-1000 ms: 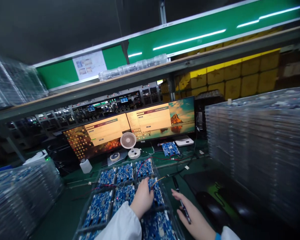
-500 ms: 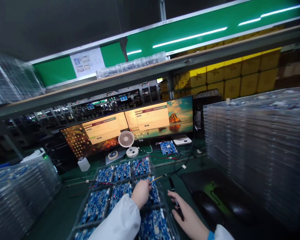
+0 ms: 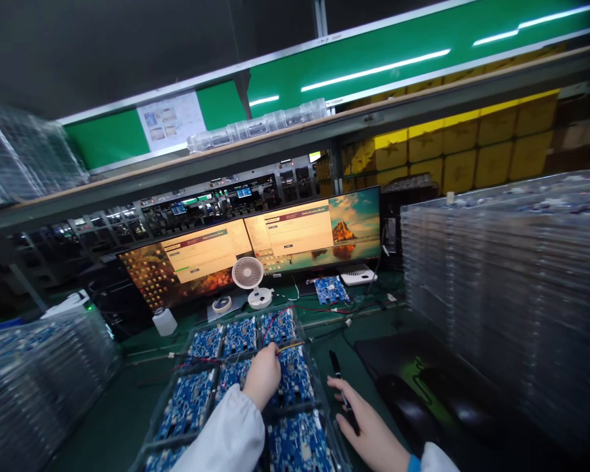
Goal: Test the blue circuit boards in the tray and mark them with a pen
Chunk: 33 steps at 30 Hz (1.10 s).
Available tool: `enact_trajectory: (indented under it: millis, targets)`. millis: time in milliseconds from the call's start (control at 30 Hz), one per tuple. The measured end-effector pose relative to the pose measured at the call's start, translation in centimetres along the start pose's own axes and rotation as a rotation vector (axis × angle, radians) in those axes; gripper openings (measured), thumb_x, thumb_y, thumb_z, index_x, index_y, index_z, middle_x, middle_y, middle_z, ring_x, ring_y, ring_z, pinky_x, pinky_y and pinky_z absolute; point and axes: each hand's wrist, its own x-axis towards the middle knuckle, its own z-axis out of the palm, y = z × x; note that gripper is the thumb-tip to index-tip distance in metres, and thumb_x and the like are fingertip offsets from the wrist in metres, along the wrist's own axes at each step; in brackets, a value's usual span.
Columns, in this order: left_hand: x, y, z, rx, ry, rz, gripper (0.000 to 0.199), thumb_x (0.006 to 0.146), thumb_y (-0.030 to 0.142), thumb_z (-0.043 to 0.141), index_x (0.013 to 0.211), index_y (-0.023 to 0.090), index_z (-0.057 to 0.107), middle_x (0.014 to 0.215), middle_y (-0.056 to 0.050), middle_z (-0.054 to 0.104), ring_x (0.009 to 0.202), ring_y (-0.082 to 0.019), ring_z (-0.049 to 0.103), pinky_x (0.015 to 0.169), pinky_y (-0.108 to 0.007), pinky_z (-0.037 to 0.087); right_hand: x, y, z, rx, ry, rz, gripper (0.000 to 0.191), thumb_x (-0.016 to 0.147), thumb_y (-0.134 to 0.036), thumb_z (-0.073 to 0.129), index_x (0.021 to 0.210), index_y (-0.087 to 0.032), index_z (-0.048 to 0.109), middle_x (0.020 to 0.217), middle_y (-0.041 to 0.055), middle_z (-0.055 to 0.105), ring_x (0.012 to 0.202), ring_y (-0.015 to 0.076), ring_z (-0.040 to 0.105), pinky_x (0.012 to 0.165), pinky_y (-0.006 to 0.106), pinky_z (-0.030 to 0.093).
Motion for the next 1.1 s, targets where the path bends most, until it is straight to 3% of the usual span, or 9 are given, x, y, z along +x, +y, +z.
enact_trajectory:
  millis: [167,333,567,767,1100]
  targets:
    - [0.9,-1.3,0.4,0.081,0.141,-0.118,0.028,0.084,0.002,0.034,0.102,0.010,0.055,0.113,-0.014,0.051,0.091,-0.015,0.058,0.086,-0.024,0.042,-0.1,-0.1,-0.1,0.001,-0.024,0.016,0.061,0.081,-0.040,0.039,0.136,-0.015,0.034,0.139,0.0132,0.038,0.122,0.0204,0.045,0.107,0.037,0.036]
    - [2.3,-1.7,0.6,0.101,0.088,-0.119,0.028,0.081,0.003,0.040,0.096,0.012,0.062,0.113,-0.012,0.050,0.092,-0.013,0.057,0.088,-0.022,0.043,0.1,-0.1,-0.3,0.001,-0.028,0.022,0.061,0.080,-0.040,0.038,0.135,-0.015,0.035,0.139,0.0130,0.038,0.122,0.0202,0.045,0.107,0.036,0.036]
    - [3.4,-1.8,0.1,0.195,-0.005,-0.102,0.031,0.080,0.000,0.040,0.091,0.009,0.067,0.096,-0.017,0.065,0.095,-0.021,0.061,0.090,-0.031,0.044,0.1,-0.1,-0.2,-0.005,-0.032,0.005,0.058,0.079,-0.036,0.039,0.134,-0.017,0.036,0.138,0.0106,0.041,0.121,0.0200,0.046,0.108,0.037,0.035]
    - [3.9,-1.3,-0.1,0.191,0.006,-0.102,0.033,0.079,-0.002,0.039,0.096,0.009,0.065,0.101,-0.017,0.064,0.096,-0.022,0.064,0.087,-0.029,0.046,0.2,-0.2,-0.2,-0.023,-0.030,-0.004,0.056,0.080,-0.034,0.040,0.134,-0.017,0.038,0.137,0.0108,0.042,0.123,0.0222,0.044,0.108,0.039,0.036]
    - [4.7,-1.3,0.6,0.096,0.049,-0.157,0.036,0.073,-0.005,0.046,0.105,0.004,0.059,0.112,-0.021,0.059,0.103,-0.022,0.061,0.094,-0.025,0.041,0.0,-0.3,-0.3,-0.011,-0.046,-0.003,0.055,0.080,-0.032,0.040,0.133,-0.018,0.039,0.136,0.0098,0.043,0.125,0.0220,0.042,0.109,0.041,0.034]
